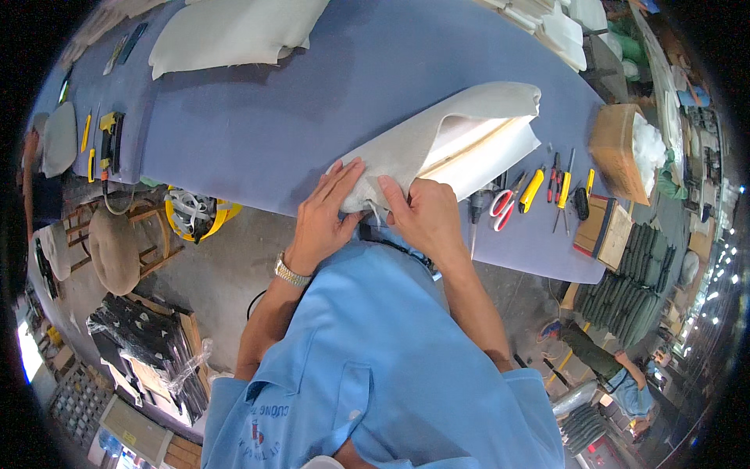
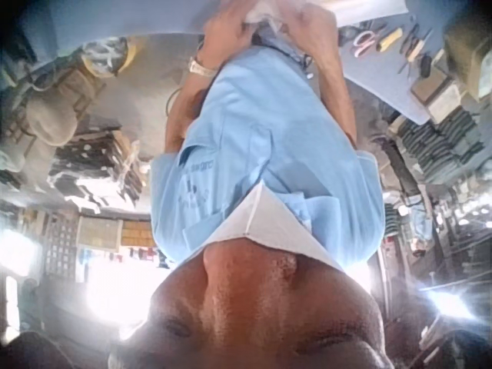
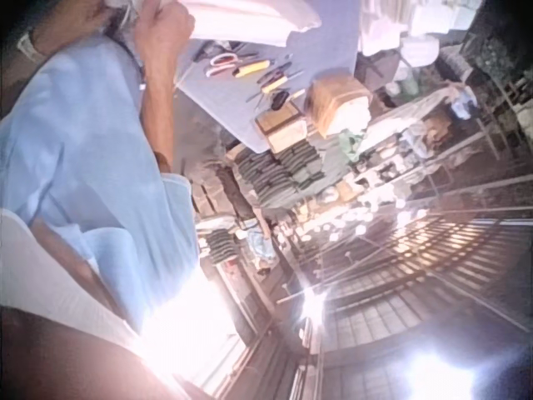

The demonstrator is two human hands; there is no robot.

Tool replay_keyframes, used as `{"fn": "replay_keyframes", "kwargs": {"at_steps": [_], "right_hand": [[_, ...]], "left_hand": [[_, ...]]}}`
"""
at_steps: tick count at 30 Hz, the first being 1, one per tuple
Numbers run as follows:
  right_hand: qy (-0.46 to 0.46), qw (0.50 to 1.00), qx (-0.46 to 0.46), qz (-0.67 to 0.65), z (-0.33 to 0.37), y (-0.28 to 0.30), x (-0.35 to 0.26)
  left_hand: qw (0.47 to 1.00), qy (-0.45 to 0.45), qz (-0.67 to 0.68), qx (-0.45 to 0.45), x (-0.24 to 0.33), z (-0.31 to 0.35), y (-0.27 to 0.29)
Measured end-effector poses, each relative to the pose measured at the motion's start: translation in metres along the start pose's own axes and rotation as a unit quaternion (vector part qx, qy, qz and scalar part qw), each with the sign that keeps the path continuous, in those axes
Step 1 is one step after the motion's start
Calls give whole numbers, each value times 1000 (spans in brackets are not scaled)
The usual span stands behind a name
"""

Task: The person wraps white fabric around cushion foam, staples the edges with a pneumatic stapler, and trims excess fabric with scissors. The person repeats this process on multiple cushions, stacking finished units on the table.

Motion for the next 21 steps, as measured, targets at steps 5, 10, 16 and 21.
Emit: {"fn": "replay_keyframes", "kwargs": {"at_steps": [5,10,16,21], "right_hand": [[34,998,46,-29,-5,-24,13],[153,986,70,-5,-6,-29,-10],[227,970,72,-48,-22,-53,3],[274,955,93,-69,-28,-59,2]], "left_hand": [[997,7,65,43,-13,-2,7],[993,10,101,64,-29,-3,13],[985,33,131,104,-39,3,13],[989,-7,71,132,-44,7,12]]}}
Point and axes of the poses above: each hand's wrist, its own z-axis away from the middle knuckle, its own y-axis out of the back of the hand, x = y × z, the point moved 3 cm from there along -z, towards the middle knuckle, and after that the axes turned 13 degrees about -y, right-handed, at the moved point
